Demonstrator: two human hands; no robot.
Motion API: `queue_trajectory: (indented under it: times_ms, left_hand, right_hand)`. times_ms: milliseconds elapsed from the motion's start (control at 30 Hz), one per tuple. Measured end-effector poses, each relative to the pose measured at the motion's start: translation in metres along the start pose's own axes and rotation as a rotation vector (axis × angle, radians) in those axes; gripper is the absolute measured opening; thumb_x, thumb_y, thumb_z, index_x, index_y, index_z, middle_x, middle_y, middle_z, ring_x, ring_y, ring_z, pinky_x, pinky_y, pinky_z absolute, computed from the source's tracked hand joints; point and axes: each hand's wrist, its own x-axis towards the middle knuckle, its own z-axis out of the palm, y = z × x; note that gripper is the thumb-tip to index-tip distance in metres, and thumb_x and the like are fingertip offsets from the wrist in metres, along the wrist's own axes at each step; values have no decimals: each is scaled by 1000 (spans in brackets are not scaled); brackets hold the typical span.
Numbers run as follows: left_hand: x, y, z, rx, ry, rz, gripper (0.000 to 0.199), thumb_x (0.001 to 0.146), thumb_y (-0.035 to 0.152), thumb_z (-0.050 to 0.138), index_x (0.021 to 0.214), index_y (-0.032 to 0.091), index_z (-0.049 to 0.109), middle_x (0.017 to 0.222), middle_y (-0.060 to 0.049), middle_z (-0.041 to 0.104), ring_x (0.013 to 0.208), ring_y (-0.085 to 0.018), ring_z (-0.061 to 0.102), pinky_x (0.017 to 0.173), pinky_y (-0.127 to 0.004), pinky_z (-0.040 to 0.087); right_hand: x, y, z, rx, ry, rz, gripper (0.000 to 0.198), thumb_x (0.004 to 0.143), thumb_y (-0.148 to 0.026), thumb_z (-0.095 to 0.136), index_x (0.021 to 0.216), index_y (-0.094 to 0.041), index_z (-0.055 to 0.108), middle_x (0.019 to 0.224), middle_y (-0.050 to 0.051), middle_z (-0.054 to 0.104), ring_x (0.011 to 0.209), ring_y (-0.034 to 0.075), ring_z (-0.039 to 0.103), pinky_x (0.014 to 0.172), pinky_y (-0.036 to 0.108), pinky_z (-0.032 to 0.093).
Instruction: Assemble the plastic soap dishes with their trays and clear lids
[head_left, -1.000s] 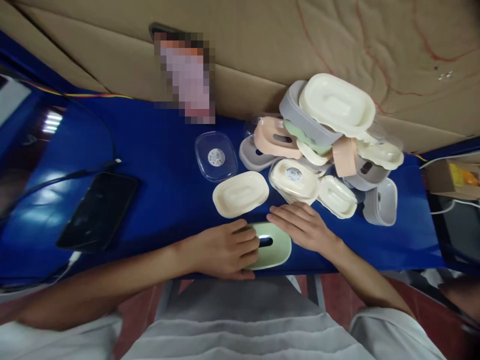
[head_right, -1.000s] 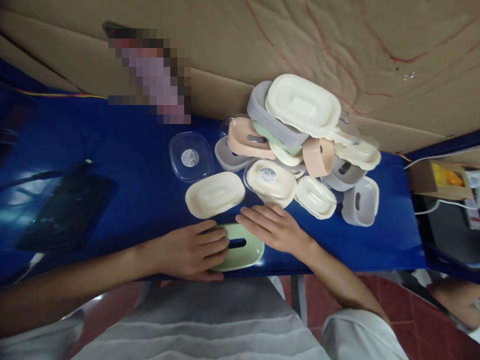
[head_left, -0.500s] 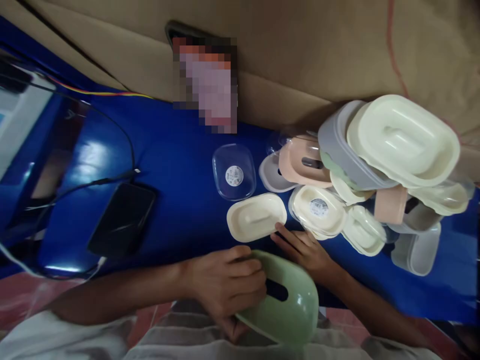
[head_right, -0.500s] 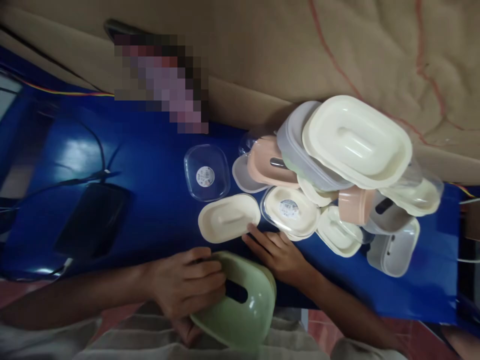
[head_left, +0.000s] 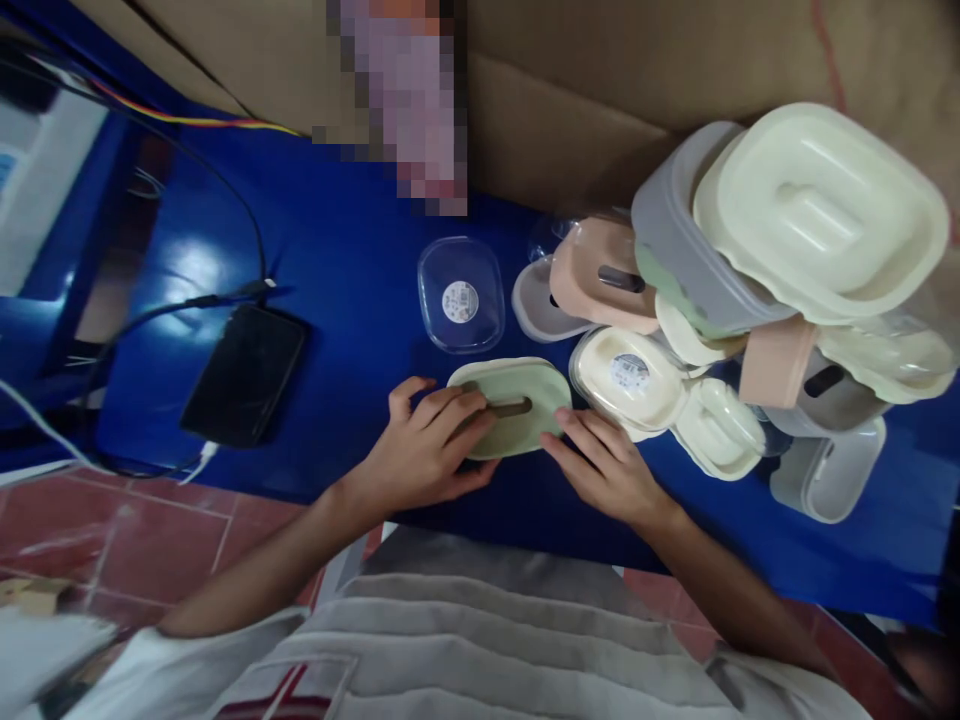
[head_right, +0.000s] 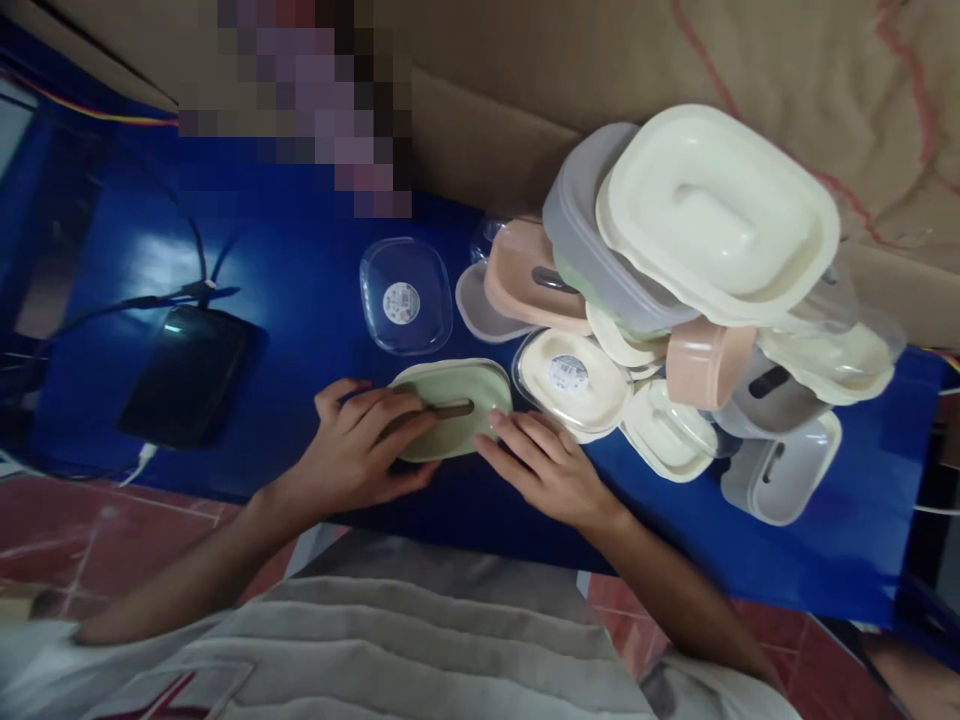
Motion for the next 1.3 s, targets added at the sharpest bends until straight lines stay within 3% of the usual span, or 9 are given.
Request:
queue_trajectory:
  times_ms: [100,267,533,667,800,900,1033,1133,1300]
  left_hand:
    - [-11,10,8,-3,47,-107,49,94,30,76,140,24,63,133,-15,72,120,-34,66,110,-54,43]
    - [-22,7,15,-32,55,-142,55,101,28,70,154,25,53,150,-17,65,139,-35,61,116,-54,48]
    - [-20,3,16,-23,60,-65,41,104,28,68,143,19,64,148,-17,68,142,-33,62,118,-53,51]
    - [-24,5,17,-51,49,-26,36,102,22,68,138,20,68,147,-16,69,142,-33,63,118,-53,52]
    - [-28,7,17,-138,36,-20,41,98,18,70,139,21,67,147,-16,69,143,-32,62,121,-56,50]
    - [-29,6,18,-226,66,5,50,92,17,77,141,21,66,156,-21,59,149,-37,54,121,-62,49]
    - [-28,4,16,-363,83,9,55,88,16,82,140,24,64,170,-23,37,159,-43,40,120,-66,48]
    - [-27,3,14,-448,26,-61,59,94,19,79,148,25,56,171,-21,36,159,-37,42,122,-59,50]
    - [-25,2,14,-553,-72,-199,86,94,31,81,166,27,33,169,-20,42,156,-34,48,125,-56,49]
  right_hand:
    - [2,0,7,-10,-83,31,57,102,-13,65,157,-23,56,159,12,61,149,29,55,124,50,51]
    - [0,-3,13,-23,-80,47,63,102,-8,59,163,-24,49,164,12,54,156,30,48,127,53,47]
    - [7,-8,12,-57,-64,79,62,102,-10,60,162,-21,50,160,16,59,149,33,54,122,54,51]
    - [7,-10,7,-127,-60,52,54,102,-15,66,155,-24,60,147,12,70,135,30,64,117,50,54]
    - [4,-9,-2,-174,17,19,58,102,-19,69,158,-30,57,140,8,74,127,25,68,117,43,51]
    - [2,-3,-17,-252,108,181,67,101,-32,74,163,-28,50,147,13,69,135,31,65,118,48,47]
    - [0,7,-31,-300,88,412,77,101,-44,72,168,-23,41,160,20,57,148,43,53,120,60,42]
    - [0,10,-31,-249,105,439,67,104,-37,68,166,-27,44,159,16,59,148,40,54,122,61,42]
    - [-2,16,-26,-68,187,409,60,105,-28,65,163,-32,48,160,12,59,153,36,51,123,61,47]
